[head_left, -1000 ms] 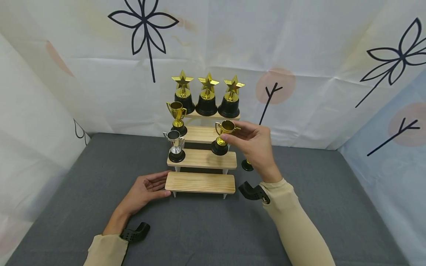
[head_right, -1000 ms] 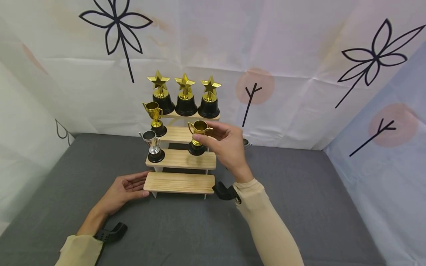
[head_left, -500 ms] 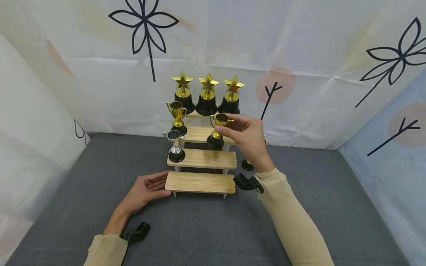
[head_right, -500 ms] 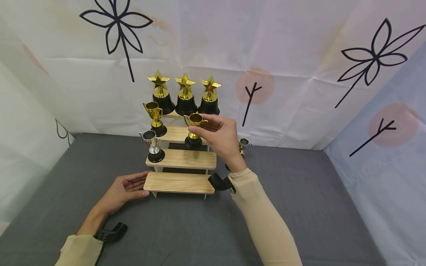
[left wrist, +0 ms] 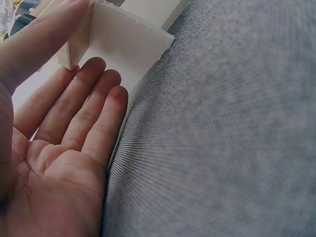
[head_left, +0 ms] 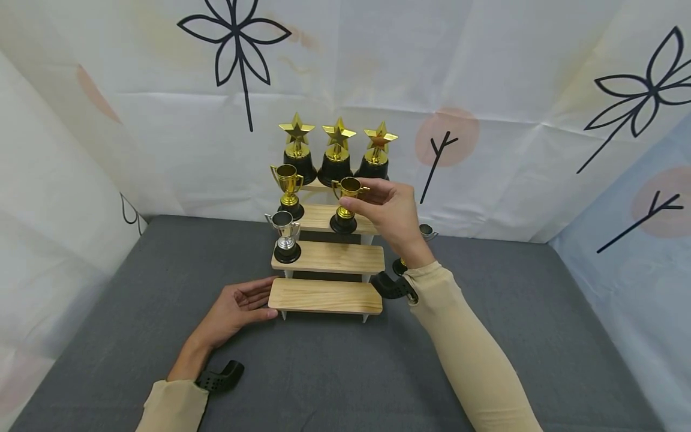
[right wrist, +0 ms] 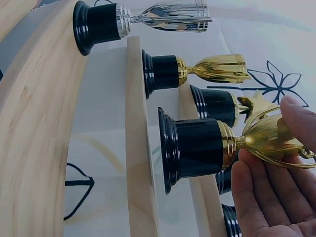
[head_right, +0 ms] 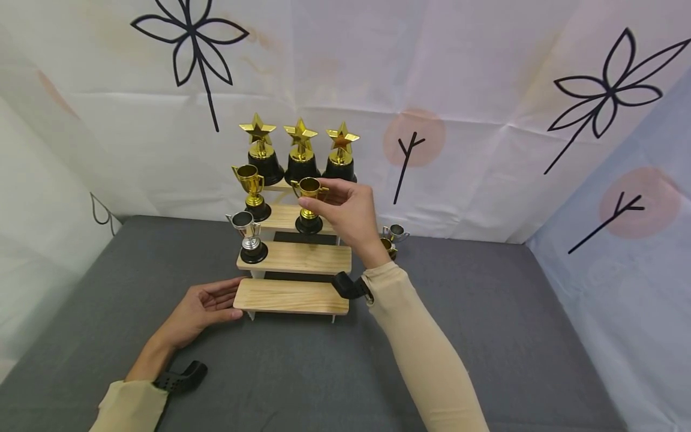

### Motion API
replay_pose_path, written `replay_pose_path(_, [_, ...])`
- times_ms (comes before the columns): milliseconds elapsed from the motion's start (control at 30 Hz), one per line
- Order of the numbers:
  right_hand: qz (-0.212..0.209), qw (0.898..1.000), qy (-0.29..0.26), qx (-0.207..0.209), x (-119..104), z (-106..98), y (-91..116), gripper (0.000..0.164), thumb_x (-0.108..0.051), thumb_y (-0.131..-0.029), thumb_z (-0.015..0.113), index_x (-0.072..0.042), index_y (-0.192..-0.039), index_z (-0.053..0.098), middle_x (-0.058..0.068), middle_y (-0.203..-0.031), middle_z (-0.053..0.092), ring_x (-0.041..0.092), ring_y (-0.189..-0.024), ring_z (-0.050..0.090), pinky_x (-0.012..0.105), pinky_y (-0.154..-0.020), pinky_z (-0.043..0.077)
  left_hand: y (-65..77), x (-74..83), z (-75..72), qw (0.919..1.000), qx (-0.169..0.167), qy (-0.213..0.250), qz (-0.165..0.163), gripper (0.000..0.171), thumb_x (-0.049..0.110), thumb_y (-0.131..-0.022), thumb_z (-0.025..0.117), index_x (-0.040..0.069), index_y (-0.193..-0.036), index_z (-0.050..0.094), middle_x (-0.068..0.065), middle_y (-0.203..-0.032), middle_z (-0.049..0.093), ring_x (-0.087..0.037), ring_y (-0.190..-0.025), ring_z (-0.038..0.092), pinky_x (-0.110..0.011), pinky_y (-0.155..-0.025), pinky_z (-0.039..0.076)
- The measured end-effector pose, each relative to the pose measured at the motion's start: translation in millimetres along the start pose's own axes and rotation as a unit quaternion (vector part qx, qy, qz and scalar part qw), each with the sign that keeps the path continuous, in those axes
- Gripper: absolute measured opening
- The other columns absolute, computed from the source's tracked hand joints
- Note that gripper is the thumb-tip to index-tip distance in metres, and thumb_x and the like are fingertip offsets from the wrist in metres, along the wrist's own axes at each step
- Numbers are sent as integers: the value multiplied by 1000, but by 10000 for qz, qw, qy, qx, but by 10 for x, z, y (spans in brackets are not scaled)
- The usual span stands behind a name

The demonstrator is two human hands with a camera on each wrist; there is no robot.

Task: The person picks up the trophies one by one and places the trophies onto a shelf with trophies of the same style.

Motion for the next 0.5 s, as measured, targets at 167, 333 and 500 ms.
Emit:
replay_pose_path(167, [-8,9999,138,11,30,38,-39,41,-1,-84,83,5,-123,70,20,-109,74,25,-97,73,36,-86,62,1,-3,3,10000,1,3,-9,74,-1,-84,81,-11,-148,43,-33,-145,47,-9,-122,60,-28,-102,52])
replay_pose_path(333, [58,9997,229,34,77,63,-64,42,-3,-84,84,4,-124,70,19,-110,74,26,-99,72,35,-87,62,0,-4,3,10000,5,17,-32,75,-1,-84,81,-11,-148,43,-32,-145,47,-9,-123,60,-28,-102,52])
replay_pose_path(500, [41,9997,236,46,97,88,-90,41,-4,-84,84,4,-123,71,19,-111,73,27,-101,72,35,-88,62,2,15,3,10000,-1,19,13,74,-1,-84,81,-12,-147,43,-33,-145,48,-9,-122,60,-28,-102,52])
Point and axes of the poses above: each hand's wrist, its own y-axis away from the middle knuckle, its own z-axis out of the palm, x = y × z, the point moved 8 cm from there along -y, towards the middle knuckle
